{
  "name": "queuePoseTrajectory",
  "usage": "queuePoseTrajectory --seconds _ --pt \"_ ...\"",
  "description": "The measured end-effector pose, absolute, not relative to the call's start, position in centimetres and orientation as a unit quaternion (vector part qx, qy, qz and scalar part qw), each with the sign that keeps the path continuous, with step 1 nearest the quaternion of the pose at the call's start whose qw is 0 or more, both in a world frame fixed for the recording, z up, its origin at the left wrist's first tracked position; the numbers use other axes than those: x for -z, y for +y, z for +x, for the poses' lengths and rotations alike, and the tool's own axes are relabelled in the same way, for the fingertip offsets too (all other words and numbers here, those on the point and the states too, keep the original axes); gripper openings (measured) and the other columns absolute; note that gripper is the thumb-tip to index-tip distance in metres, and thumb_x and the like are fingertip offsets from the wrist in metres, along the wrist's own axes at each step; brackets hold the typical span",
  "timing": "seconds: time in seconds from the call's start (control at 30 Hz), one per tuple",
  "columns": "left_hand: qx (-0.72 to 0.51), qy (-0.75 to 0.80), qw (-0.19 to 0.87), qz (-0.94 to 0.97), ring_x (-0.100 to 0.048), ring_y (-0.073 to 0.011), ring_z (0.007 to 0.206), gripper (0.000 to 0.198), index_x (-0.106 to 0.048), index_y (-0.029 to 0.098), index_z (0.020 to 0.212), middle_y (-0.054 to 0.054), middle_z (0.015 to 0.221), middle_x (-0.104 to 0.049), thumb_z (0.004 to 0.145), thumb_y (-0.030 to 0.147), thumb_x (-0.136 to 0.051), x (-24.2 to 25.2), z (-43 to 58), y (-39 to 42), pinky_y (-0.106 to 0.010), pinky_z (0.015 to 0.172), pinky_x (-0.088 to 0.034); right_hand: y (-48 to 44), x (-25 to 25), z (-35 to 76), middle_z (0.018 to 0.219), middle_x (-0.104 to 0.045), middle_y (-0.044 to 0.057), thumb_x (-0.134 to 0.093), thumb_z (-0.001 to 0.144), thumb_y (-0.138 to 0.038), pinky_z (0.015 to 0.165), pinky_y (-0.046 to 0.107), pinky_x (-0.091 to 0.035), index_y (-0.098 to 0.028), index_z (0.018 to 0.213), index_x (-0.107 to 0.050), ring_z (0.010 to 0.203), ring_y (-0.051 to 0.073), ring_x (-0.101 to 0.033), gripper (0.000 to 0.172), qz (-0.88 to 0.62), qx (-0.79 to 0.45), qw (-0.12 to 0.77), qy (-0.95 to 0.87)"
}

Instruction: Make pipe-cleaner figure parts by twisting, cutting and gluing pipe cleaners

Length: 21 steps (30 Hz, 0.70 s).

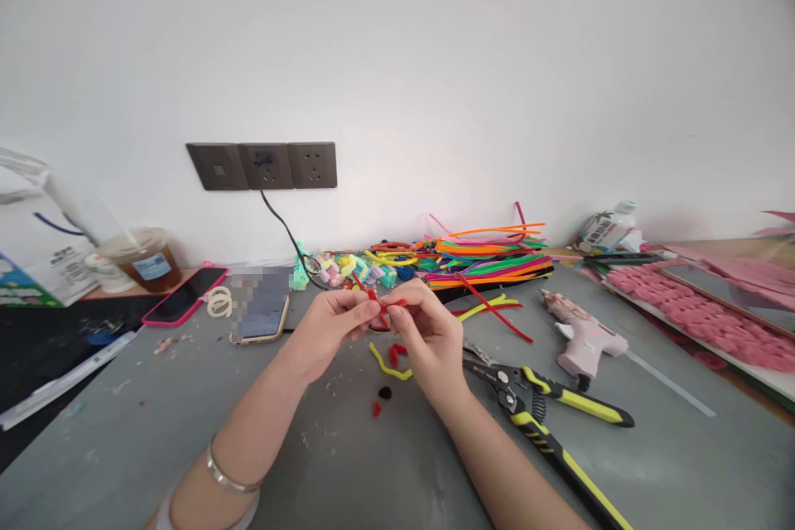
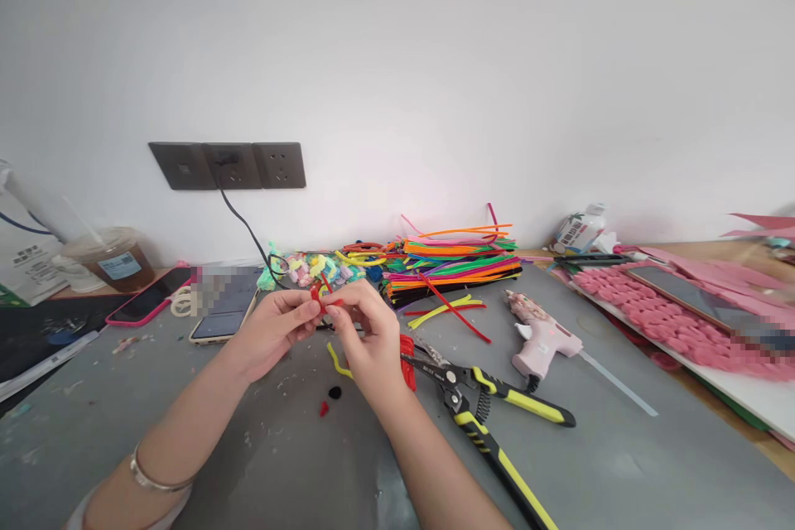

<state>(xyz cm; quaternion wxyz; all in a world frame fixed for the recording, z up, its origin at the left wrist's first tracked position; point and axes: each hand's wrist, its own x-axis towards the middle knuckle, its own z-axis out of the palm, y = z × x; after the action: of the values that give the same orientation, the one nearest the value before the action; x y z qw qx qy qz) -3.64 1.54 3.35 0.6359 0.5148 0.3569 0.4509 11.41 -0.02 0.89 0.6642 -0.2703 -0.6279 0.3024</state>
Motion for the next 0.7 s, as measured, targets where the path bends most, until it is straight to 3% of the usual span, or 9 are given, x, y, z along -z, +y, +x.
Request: queuePoseTrajectory --seconds 0.23,0.43,0.6,0.7 --pt "-0.380 0.349 0.638 0.571 -0.040 -0.0087 0.052 0.031 -0.068 0.015 0.058 0.001 0.055 -0.052 0.071 0.042 -0.081 -3.6 -4.8 1.5 -0.022 0.051 -0.031 0.3 -1.7 11.3 0.076 -0.057 0.001 -0.066 0.086 -0.045 0.045 0.023 -0.039 -0.021 0.086 -0.067 0.054 0.010 -0.048 0.024 -0.240 -0.477 0.604 -0.591" --pt "-0.322 0.342 0.616 0.632 -0.041 -0.0093 0.050 0.024 -0.073 0.017 0.058 0.000 0.055 -0.056 0.072 0.036 -0.078 -4.6 -5.6 1.3 -0.022 0.049 -0.030 0.2 -1.6 11.5 0.075 -0.059 0.000 -0.069 0.086 -0.039 0.050 0.022 -0.042 -0.021 0.090 -0.071 0.058 0.010 -0.052 0.019 -0.219 -0.546 0.561 -0.583" --pt "-0.318 0.333 0.628 0.627 -0.040 -0.0088 0.050 0.023 -0.075 0.018 0.062 -0.001 0.057 -0.057 0.074 0.037 -0.077 -4.8 -5.2 1.1 -0.022 0.048 -0.028 0.4 -1.1 11.6 0.065 -0.058 -0.002 -0.069 0.085 -0.043 0.042 0.019 -0.033 -0.021 0.093 -0.073 0.048 0.008 -0.046 0.024 -0.245 -0.590 0.544 -0.544" --pt "-0.329 0.331 0.631 0.619 -0.038 -0.0094 0.051 0.026 -0.075 0.017 0.065 0.000 0.056 -0.053 0.075 0.042 -0.076 -4.5 -5.2 1.3 -0.022 0.049 -0.028 0.6 -0.9 11.5 0.067 -0.058 -0.002 -0.069 0.085 -0.045 0.042 0.020 -0.036 -0.020 0.093 -0.073 0.048 0.007 -0.045 0.026 -0.238 -0.598 0.554 -0.528"
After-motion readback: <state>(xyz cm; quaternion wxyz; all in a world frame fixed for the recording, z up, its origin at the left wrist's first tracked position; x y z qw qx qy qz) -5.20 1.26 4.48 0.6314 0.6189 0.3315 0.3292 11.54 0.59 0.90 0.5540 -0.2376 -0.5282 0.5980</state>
